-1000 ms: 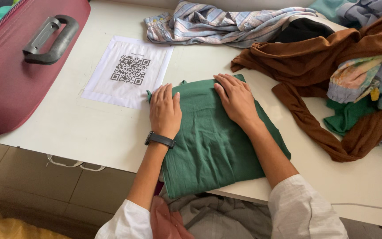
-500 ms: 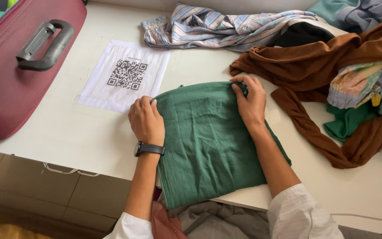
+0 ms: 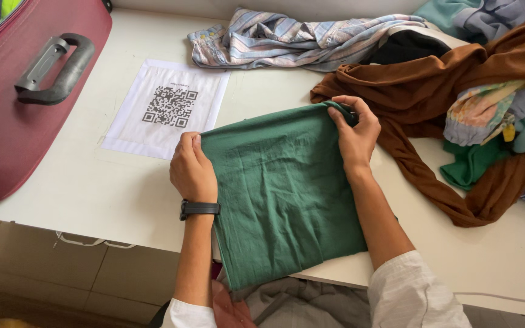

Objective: The person folds black pants, green pants, and a blue shirt, placing each item into a maroon suitcase located on a white desk.

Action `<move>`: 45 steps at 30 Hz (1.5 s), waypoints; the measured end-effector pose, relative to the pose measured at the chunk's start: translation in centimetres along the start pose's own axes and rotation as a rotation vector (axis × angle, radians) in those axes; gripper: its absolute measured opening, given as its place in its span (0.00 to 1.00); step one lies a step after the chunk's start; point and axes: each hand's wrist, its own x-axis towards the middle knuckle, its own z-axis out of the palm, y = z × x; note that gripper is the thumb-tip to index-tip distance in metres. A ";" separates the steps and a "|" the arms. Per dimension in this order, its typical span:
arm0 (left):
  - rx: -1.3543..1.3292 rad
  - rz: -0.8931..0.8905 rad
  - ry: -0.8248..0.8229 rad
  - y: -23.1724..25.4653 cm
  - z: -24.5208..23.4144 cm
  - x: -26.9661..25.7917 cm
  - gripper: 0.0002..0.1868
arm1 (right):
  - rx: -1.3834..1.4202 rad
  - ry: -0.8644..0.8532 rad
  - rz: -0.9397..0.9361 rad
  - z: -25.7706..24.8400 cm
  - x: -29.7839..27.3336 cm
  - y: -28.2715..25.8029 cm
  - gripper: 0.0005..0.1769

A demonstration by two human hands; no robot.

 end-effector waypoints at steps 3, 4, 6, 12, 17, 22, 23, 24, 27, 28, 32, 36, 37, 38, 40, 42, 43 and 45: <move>0.005 0.004 0.001 -0.2 0.1 0.0 0.09 | 0.101 0.006 0.048 -0.1 0.4 0.7 0.11; 0.013 -0.001 -0.009 -0.2 0.2 0.0 0.08 | 0.104 -0.004 0.045 -0.1 0.4 1.0 0.11; 0.029 -0.012 -0.028 -0.1 0.1 0.0 0.07 | 0.109 -0.024 0.039 0.0 0.2 1.3 0.11; 0.012 0.227 0.174 1.2 -1.1 0.1 0.13 | -0.371 0.057 -0.264 -0.1 -0.9 -0.4 0.14; -0.150 0.558 -0.215 2.8 -0.7 -0.6 0.23 | -0.426 -0.196 -0.560 0.7 -2.2 -2.4 0.26; -0.063 0.616 -0.485 2.4 0.5 -0.9 0.29 | -0.584 -0.538 -0.566 2.3 -3.1 -1.4 0.32; -0.062 0.603 -0.489 2.2 0.6 -1.0 0.29 | -0.573 -0.571 -0.502 2.3 -3.0 -1.1 0.33; -0.062 0.592 -0.492 2.1 0.8 -1.0 0.29 | -0.561 -0.602 -0.440 2.3 -2.9 -0.8 0.33; -0.041 0.568 -0.493 2.0 1.2 -1.1 0.29 | -0.622 -0.577 -0.391 2.7 -2.8 0.0 0.33; -0.039 0.570 -0.490 1.9 1.3 -1.1 0.28 | -0.633 -0.565 -0.377 2.7 -2.8 0.3 0.33; -0.027 0.576 -0.479 1.8 1.4 -1.2 0.28 | -0.686 -0.509 -0.344 3.2 -2.7 1.4 0.33; 0.028 0.583 -0.503 2.8 0.8 -1.2 0.30 | -0.696 -0.473 -0.333 3.3 -2.5 2.1 0.34; 0.109 0.551 -0.514 3.4 0.3 -1.5 0.30 | -0.696 -0.478 -0.332 3.3 -2.6 2.3 0.34; 0.191 0.519 -0.523 4.2 -0.4 -2.2 0.31 | -0.695 -0.481 -0.332 3.2 -2.5 2.3 0.34; 0.374 0.447 -0.568 6.1 -1.5 -4.0 0.32 | -0.691 -0.484 -0.333 3.2 -2.3 2.4 0.34; 0.573 0.362 -0.643 8.6 -2.1 -7.0 0.33 | -0.687 -0.487 -0.332 3.2 -2.3 2.6 0.34; 0.490 0.379 -0.645 9.5 -2.0 -8.1 0.33 | -0.679 -0.482 -0.344 3.1 -2.3 2.7 0.34; 0.324 0.411 -0.643 10.3 -1.6 -9.7 0.34 | -0.660 -0.472 -0.372 3.0 -2.5 2.9 0.34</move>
